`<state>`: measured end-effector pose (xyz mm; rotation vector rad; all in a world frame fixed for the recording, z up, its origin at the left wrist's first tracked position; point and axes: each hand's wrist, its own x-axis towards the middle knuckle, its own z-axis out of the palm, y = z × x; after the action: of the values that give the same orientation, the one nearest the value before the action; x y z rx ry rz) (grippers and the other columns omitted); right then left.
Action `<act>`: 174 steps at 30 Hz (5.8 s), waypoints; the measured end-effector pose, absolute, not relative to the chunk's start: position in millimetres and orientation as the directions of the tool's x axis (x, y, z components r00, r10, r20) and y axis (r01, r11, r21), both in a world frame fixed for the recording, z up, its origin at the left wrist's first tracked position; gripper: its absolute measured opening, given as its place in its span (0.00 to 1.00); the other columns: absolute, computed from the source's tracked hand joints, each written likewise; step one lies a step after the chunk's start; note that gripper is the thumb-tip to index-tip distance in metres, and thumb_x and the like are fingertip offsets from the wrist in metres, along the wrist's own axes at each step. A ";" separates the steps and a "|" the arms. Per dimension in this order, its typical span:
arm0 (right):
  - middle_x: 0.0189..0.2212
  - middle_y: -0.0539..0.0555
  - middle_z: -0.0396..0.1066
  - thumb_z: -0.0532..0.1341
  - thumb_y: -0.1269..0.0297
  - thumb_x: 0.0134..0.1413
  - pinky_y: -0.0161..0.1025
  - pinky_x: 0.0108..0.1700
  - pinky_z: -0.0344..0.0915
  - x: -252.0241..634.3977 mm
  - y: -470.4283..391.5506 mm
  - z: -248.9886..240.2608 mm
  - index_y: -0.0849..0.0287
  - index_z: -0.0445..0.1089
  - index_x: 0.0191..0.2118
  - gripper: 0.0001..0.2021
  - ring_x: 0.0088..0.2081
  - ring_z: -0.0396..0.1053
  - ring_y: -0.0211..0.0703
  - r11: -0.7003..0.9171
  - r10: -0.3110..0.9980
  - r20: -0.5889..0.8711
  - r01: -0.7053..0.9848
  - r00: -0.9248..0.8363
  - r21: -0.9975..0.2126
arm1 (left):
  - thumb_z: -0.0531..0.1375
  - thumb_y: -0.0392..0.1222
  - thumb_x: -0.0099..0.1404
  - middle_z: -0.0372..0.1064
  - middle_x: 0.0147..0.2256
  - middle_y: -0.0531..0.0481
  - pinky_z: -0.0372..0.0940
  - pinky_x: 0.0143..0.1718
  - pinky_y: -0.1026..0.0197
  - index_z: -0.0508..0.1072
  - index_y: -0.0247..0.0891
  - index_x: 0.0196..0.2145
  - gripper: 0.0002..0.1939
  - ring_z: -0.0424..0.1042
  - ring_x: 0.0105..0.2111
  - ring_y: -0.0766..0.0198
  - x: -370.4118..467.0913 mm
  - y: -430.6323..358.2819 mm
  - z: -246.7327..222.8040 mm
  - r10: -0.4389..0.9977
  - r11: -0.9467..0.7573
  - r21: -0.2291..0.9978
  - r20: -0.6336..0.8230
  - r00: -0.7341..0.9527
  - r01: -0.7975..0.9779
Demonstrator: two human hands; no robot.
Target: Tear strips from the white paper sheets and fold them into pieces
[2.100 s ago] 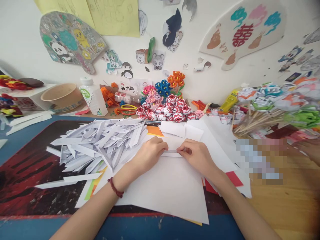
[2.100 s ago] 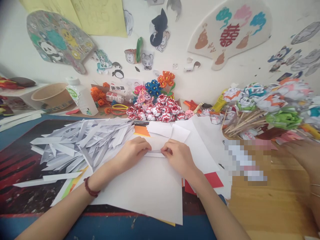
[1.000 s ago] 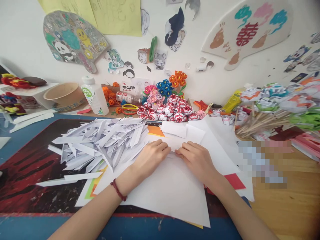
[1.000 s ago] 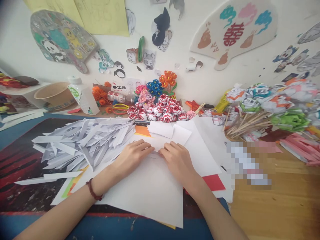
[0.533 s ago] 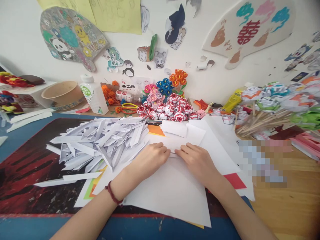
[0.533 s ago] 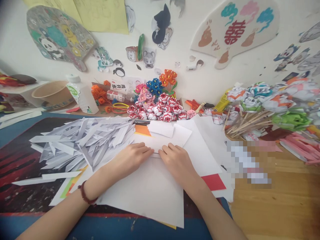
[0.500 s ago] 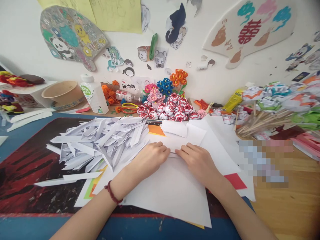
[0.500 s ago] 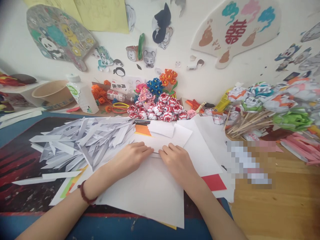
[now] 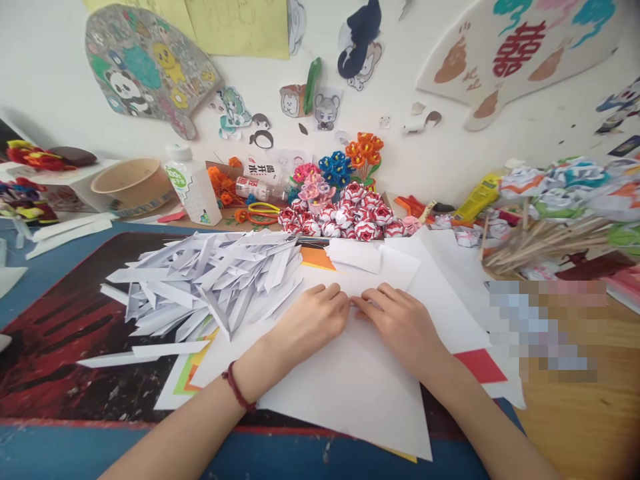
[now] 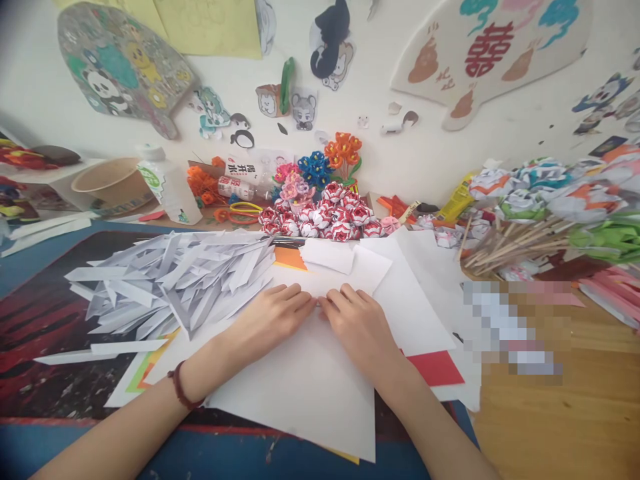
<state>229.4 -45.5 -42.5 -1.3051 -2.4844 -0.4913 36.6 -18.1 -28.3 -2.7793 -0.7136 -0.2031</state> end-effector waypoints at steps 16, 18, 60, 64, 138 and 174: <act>0.26 0.53 0.74 0.56 0.82 0.52 0.42 0.30 0.51 221.1 -60.1 -41.9 0.61 0.73 0.42 0.15 0.30 0.63 0.45 0.406 0.806 0.375 0.889 -0.458 0.212 | 0.53 0.30 0.65 0.69 0.29 0.46 0.60 0.29 0.56 0.68 0.33 0.34 0.05 0.67 0.31 0.57 39.9 -20.7 -26.4 0.538 -0.825 -0.111 0.152 0.829 0.555; 0.27 0.53 0.74 0.57 0.83 0.51 0.42 0.30 0.51 221.8 -60.0 -41.5 0.61 0.73 0.42 0.16 0.29 0.63 0.44 0.397 0.819 0.372 0.899 -0.437 0.183 | 0.54 0.30 0.64 0.70 0.29 0.47 0.60 0.28 0.56 0.68 0.34 0.33 0.05 0.68 0.30 0.57 39.8 -21.2 -26.2 0.582 -0.799 -0.070 0.157 0.798 0.597; 0.18 0.52 0.73 0.65 0.51 0.48 0.35 0.28 0.65 225.7 -39.4 -23.7 0.61 0.76 0.29 0.16 0.22 0.69 0.40 0.031 0.993 -0.003 0.280 -0.119 -0.960 | 0.51 0.44 0.66 0.65 0.20 0.55 0.54 0.24 0.68 0.69 0.36 0.33 0.11 0.63 0.21 0.69 33.6 -16.4 -13.0 0.817 -0.342 0.855 0.066 0.573 0.389; 0.19 0.53 0.73 0.65 0.53 0.48 0.35 0.28 0.65 225.9 -40.1 -21.4 0.62 0.76 0.29 0.14 0.23 0.68 0.40 0.035 0.994 0.009 0.241 -0.108 -0.970 | 0.51 0.44 0.66 0.64 0.19 0.56 0.54 0.24 0.68 0.68 0.37 0.32 0.10 0.62 0.20 0.70 33.3 -16.3 -11.9 0.810 -0.374 0.850 0.104 0.577 0.371; 0.26 0.50 0.71 0.55 0.69 0.60 0.35 0.32 0.62 231.3 -43.4 -35.9 0.57 0.69 0.30 0.08 0.28 0.67 0.38 0.568 0.820 0.439 0.624 -0.368 -0.537 | 0.52 0.39 0.68 0.72 0.26 0.51 0.58 0.30 0.66 0.73 0.36 0.31 0.12 0.69 0.26 0.67 25.8 -7.5 -19.5 0.623 -0.757 0.433 0.248 0.742 0.490; 0.29 0.52 0.75 0.57 0.60 0.57 0.41 0.35 0.66 252.4 -24.3 -40.5 0.57 0.72 0.32 0.09 0.29 0.70 0.44 0.338 0.896 0.442 0.716 -0.046 -0.611 | 0.54 0.44 0.66 0.74 0.28 0.53 0.62 0.33 0.67 0.74 0.38 0.35 0.11 0.70 0.26 0.68 -54.0 -2.9 43.2 0.723 -0.504 0.494 0.690 0.034 0.708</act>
<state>252.4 -24.3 -40.5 -1.4283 -1.8086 0.2856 -54.0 -2.9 43.2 -2.2700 -1.5717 -1.5321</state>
